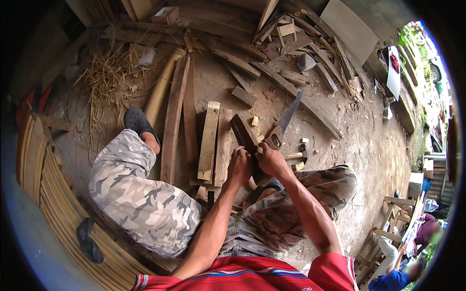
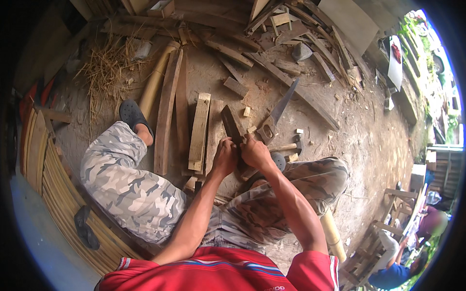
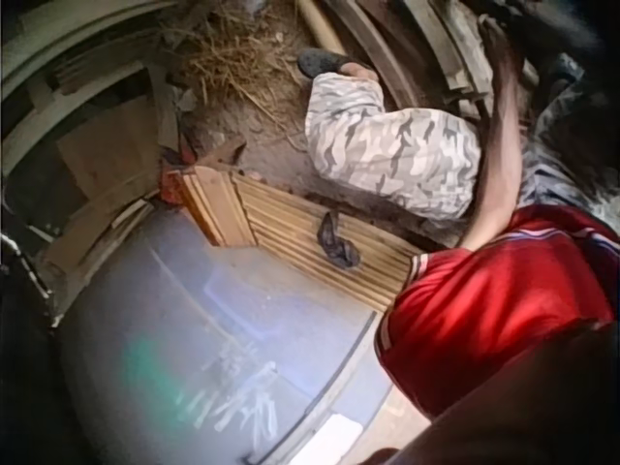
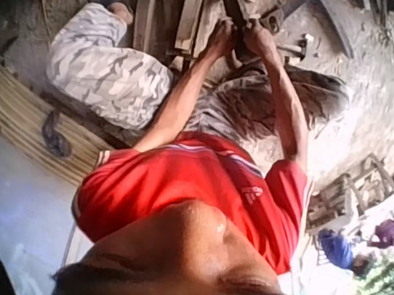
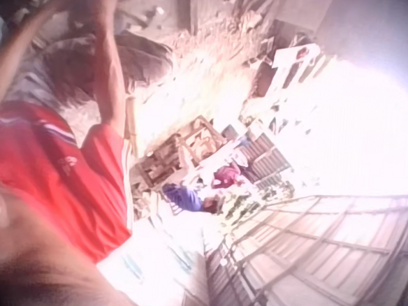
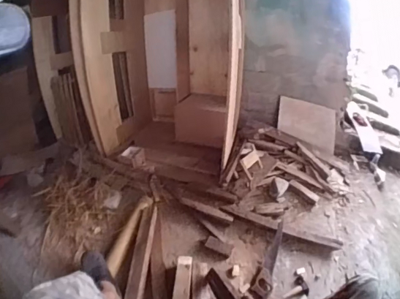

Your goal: The person sits on the floor and uses a knife to carve and shape small wooden pieces. They repeatedly hold the wood, make cuts, and adjust the pieces, occasionally picking up and setting down different blocks.

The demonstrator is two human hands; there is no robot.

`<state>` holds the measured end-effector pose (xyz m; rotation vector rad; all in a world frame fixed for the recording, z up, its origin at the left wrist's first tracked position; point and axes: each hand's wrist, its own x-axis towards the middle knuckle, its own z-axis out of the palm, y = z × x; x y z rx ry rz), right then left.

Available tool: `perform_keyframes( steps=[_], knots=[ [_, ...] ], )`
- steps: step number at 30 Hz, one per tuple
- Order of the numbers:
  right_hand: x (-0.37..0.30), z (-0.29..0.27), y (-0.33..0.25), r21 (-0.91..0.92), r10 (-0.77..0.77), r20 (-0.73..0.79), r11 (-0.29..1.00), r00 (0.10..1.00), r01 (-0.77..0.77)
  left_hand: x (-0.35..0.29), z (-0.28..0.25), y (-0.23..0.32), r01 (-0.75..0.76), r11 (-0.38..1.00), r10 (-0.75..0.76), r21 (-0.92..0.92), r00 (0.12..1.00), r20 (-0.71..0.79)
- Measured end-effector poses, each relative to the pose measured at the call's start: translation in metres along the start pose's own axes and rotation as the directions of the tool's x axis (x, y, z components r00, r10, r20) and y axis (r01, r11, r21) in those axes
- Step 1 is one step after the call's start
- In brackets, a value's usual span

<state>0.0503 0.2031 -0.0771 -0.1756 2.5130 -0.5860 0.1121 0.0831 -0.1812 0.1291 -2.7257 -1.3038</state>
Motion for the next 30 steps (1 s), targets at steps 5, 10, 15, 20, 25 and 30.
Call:
perform_keyframes(
  steps=[5,10,15,20,25,30],
  knots=[
    [-0.021,-0.020,-0.004,0.004,0.016,0.090,1.000,0.996,-0.017,0.018,-0.039,-0.054,0.472,0.876,-0.482,-0.098,0.853,-0.200],
    [-0.021,-0.023,0.012,-0.015,0.045,0.128,0.999,0.991,-0.044,0.033,-0.055,0.005,0.565,0.813,-0.548,-0.140,0.824,0.148],
    [-0.023,-0.025,-0.005,0.015,0.030,0.036,0.999,0.999,-0.031,0.004,-0.018,-0.017,0.464,0.841,-0.488,-0.279,0.873,-0.019],
    [-0.017,-0.022,0.000,0.094,0.069,-0.048,0.993,0.996,-0.064,0.000,-0.015,0.037,0.231,0.955,-0.248,-0.187,0.966,-0.072],
    [-0.012,-0.021,0.006,0.128,0.099,-0.092,0.988,0.991,-0.087,-0.002,-0.026,0.060,0.193,0.974,-0.204,-0.122,0.975,-0.088],
    [-0.017,-0.022,0.003,0.123,0.047,-0.108,0.992,0.993,-0.034,0.002,-0.035,0.062,0.219,0.963,-0.234,-0.155,0.969,-0.085]
  ],
)
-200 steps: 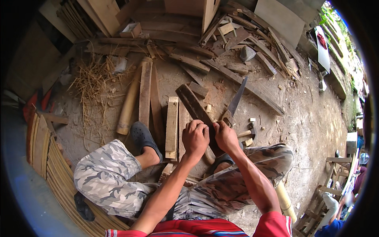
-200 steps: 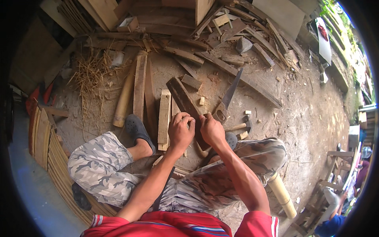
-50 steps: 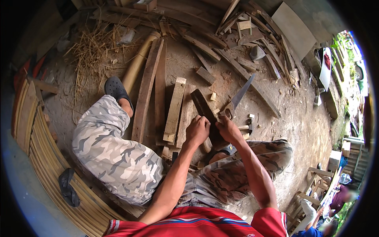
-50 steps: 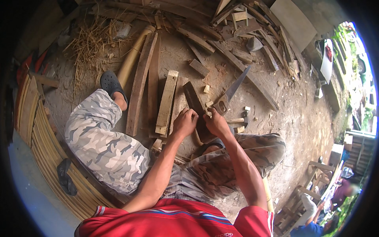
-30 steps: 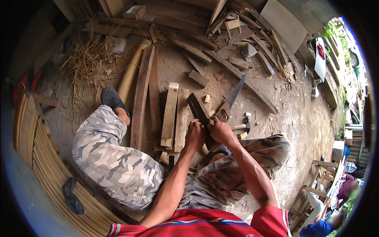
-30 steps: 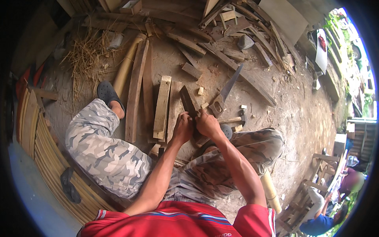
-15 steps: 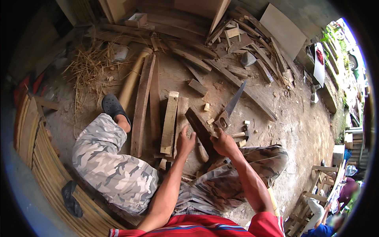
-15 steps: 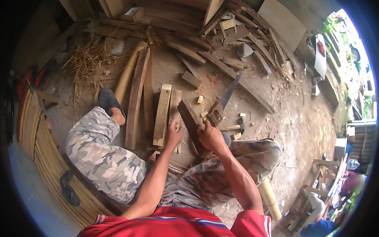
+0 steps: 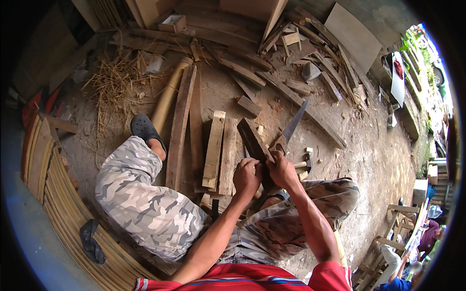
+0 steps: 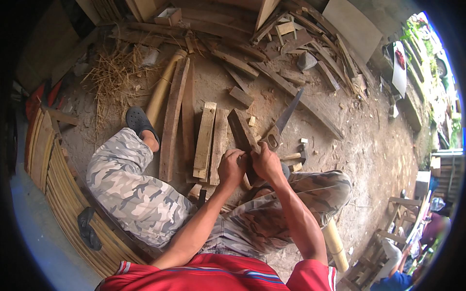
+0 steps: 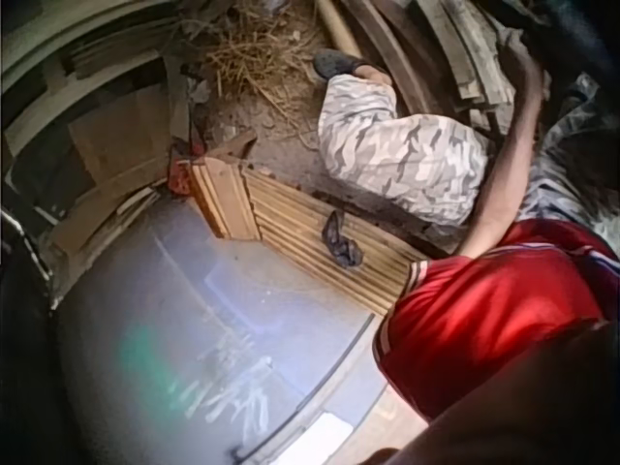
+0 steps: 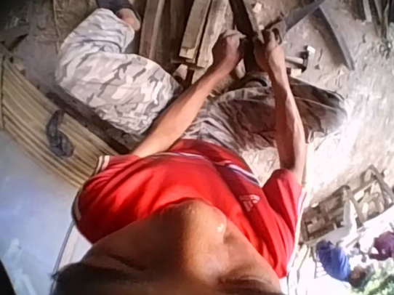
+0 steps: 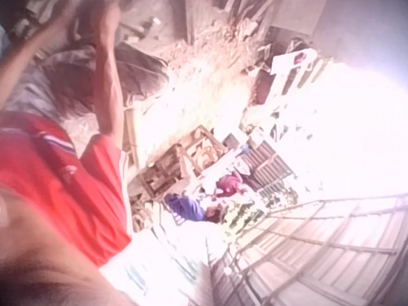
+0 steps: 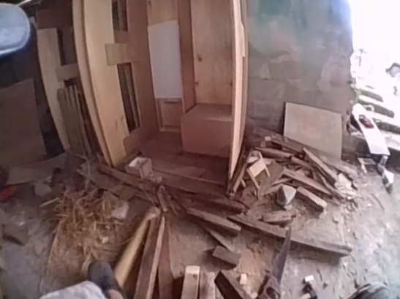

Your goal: The person sits on the floor and uses a knife to carve and shape small wooden pieces. They repeatedly hold the wood, make cuts, and adjust the pieces, occasionally picking up and setting down different blocks.

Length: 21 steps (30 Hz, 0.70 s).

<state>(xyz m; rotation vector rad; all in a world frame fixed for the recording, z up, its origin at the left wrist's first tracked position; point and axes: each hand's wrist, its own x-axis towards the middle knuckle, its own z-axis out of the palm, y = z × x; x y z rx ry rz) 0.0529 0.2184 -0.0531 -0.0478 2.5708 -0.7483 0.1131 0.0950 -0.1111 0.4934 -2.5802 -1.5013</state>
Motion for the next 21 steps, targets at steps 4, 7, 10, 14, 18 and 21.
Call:
perform_keyframes(
  steps=[4,7,10,14,18,21],
  knots=[
    [-0.002,0.004,0.002,0.008,-0.053,-0.004,0.999,0.999,0.053,0.001,-0.002,-0.002,-0.014,0.999,0.014,0.040,1.000,-0.010],
    [-0.002,0.002,-0.003,0.007,0.006,0.039,1.000,0.999,-0.006,0.001,-0.002,-0.003,0.017,0.997,-0.020,0.069,0.999,0.050],
    [-0.003,0.001,-0.006,0.004,-0.002,0.027,1.000,1.000,0.002,-0.002,0.000,-0.005,-0.061,0.988,0.056,0.142,0.998,0.038],
    [-0.003,0.002,-0.006,-0.002,-0.004,0.027,1.000,1.000,0.004,-0.003,0.008,-0.011,-0.092,0.978,0.084,0.187,0.995,0.048],
    [-0.004,0.002,-0.007,-0.027,-0.005,0.045,1.000,0.999,0.006,-0.002,0.013,-0.028,-0.181,0.941,0.166,0.287,0.983,0.078],
    [-0.004,0.003,-0.005,-0.022,-0.024,0.036,0.999,0.999,0.025,-0.003,0.013,-0.046,-0.038,0.945,0.016,0.326,0.997,0.072]
  ],
)
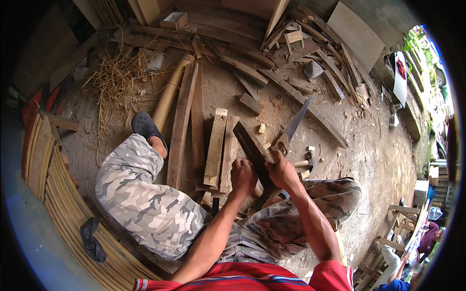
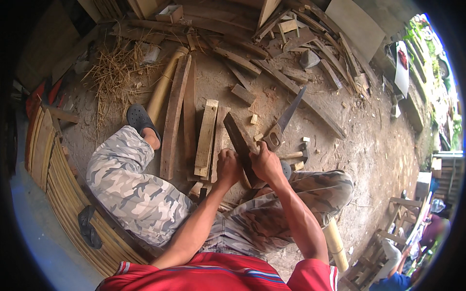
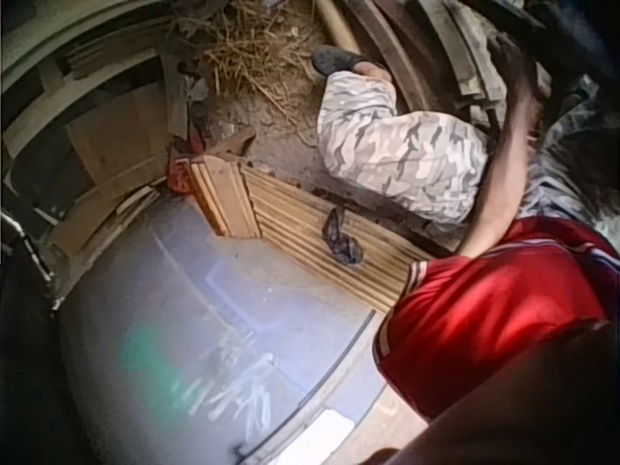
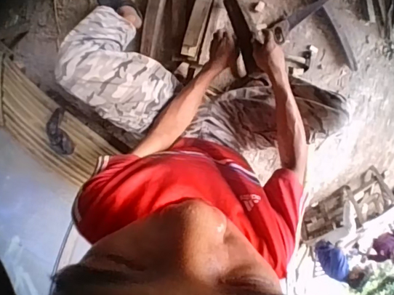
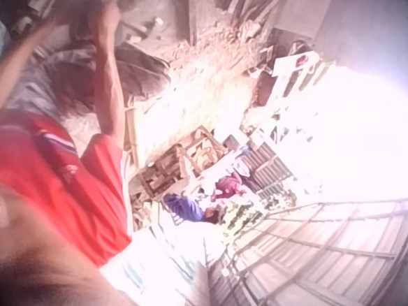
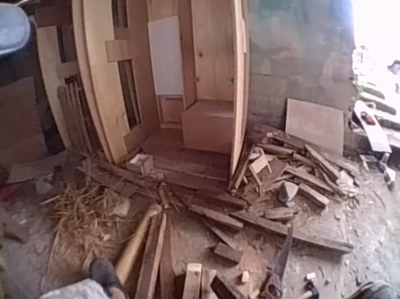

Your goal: The person sits on the floor and uses a knife to carve and shape small wooden pieces. They repeatedly hold the wood, make cuts, and adjust the pieces, occasionally picking up and setting down different blocks.

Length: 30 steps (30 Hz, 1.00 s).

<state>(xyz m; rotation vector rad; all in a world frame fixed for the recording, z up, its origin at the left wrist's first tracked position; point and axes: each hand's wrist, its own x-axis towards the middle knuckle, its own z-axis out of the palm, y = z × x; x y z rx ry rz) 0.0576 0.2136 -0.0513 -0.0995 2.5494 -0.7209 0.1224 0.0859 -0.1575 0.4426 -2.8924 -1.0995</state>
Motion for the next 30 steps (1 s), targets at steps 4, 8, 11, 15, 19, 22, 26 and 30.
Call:
perform_keyframes(
  steps=[4,8,11,15,19,22,26,30],
  knots=[
    [0.001,-0.002,0.000,0.022,-0.001,0.000,1.000,1.000,0.001,0.014,-0.015,-0.009,0.325,0.941,-0.302,-0.098,0.932,0.198],
    [-0.001,-0.002,-0.009,0.004,-0.016,-0.004,1.000,1.000,0.016,0.012,-0.026,0.017,0.165,0.930,-0.185,-0.329,0.982,-0.031],
    [-0.001,-0.002,-0.011,0.003,-0.020,-0.013,1.000,1.000,0.020,0.001,-0.013,0.022,-0.010,0.940,-0.071,-0.340,0.971,-0.227],
    [0.006,0.007,0.007,0.016,0.011,-0.044,1.000,0.999,-0.010,-0.007,-0.016,0.034,-0.005,0.953,-0.047,-0.303,0.986,-0.163],
    [0.004,0.006,0.003,-0.007,0.029,-0.033,1.000,0.999,-0.029,-0.009,-0.015,0.031,-0.020,0.952,-0.032,-0.306,0.986,-0.163],
    [0.001,0.007,0.005,-0.010,-0.009,-0.040,1.000,0.999,0.009,-0.008,-0.015,0.026,-0.028,0.959,-0.015,-0.283,0.989,-0.149],
    [0.000,0.008,0.005,-0.017,-0.040,-0.039,0.999,0.998,0.040,-0.007,-0.015,0.021,-0.026,0.966,0.001,-0.256,0.995,-0.097],
    [0.000,0.010,0.004,-0.021,-0.062,-0.044,0.998,0.997,0.061,-0.007,-0.018,0.017,-0.054,0.977,0.044,-0.207,0.998,-0.052]
  ],
)
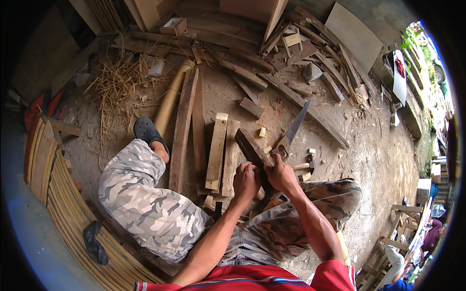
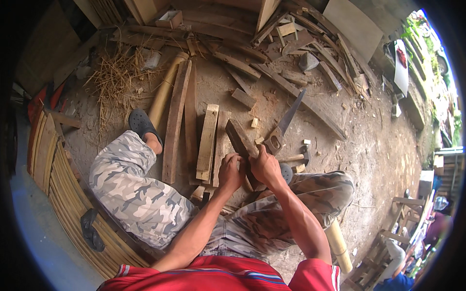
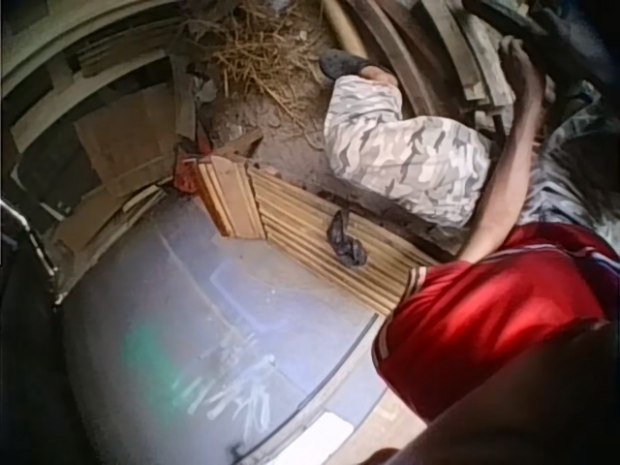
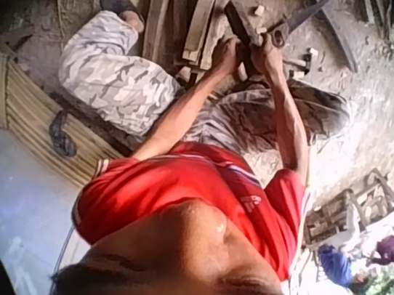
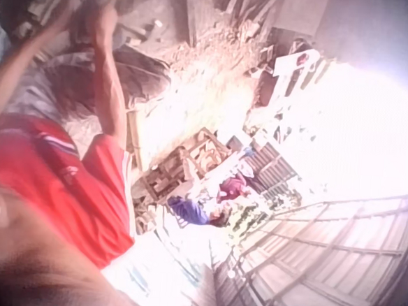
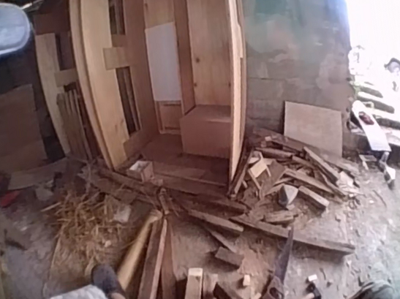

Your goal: The person sits on the floor and uses a knife to carve and shape small wooden pieces. They repeatedly hold the wood, make cuts, and adjust the pieces, occasionally picking up and setting down different blocks.

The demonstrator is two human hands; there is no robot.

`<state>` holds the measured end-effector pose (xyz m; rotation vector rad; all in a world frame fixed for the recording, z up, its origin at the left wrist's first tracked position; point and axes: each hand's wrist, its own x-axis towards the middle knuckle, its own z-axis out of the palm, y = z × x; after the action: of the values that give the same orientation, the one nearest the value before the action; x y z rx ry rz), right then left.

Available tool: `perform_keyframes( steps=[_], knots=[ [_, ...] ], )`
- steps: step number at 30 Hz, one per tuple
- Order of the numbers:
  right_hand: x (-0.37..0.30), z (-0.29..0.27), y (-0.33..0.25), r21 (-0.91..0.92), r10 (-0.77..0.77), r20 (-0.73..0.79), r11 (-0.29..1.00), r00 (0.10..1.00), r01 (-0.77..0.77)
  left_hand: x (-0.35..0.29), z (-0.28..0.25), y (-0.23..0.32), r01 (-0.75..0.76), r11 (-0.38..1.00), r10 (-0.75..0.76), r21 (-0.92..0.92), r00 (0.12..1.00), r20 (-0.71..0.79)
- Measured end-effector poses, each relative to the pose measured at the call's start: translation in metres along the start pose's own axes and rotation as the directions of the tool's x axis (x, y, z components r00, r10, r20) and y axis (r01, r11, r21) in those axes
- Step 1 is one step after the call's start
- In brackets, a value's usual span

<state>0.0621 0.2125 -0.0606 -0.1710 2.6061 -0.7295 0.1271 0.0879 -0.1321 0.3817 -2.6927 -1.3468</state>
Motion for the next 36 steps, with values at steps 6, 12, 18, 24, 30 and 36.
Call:
perform_keyframes(
  steps=[6,12,18,24,30,36],
  knots=[
    [-0.002,-0.003,-0.004,-0.023,0.008,0.035,1.000,0.999,-0.007,0.003,-0.016,0.008,-0.024,0.995,0.007,0.100,0.986,0.167],
    [-0.007,-0.007,-0.010,-0.060,0.029,0.084,0.998,0.996,-0.024,0.001,-0.018,0.003,-0.123,0.983,0.088,0.133,0.966,0.242],
    [-0.009,-0.009,-0.012,-0.080,0.055,0.130,0.996,0.990,-0.045,0.002,-0.015,0.003,-0.079,0.985,0.020,0.155,0.936,0.351],
    [-0.007,-0.014,-0.009,-0.099,0.053,0.146,0.994,0.988,-0.039,0.004,-0.009,-0.017,-0.017,0.972,-0.050,0.235,0.960,0.276],
    [-0.001,-0.039,-0.007,-0.154,0.100,0.135,0.985,0.986,-0.079,0.035,-0.020,-0.076,0.204,0.940,-0.286,0.272,0.906,0.311],
    [0.033,-0.044,0.022,-0.130,0.067,-0.016,0.989,0.998,-0.068,0.083,-0.022,-0.110,0.536,0.786,-0.605,0.309,0.771,0.199]
  ],
)
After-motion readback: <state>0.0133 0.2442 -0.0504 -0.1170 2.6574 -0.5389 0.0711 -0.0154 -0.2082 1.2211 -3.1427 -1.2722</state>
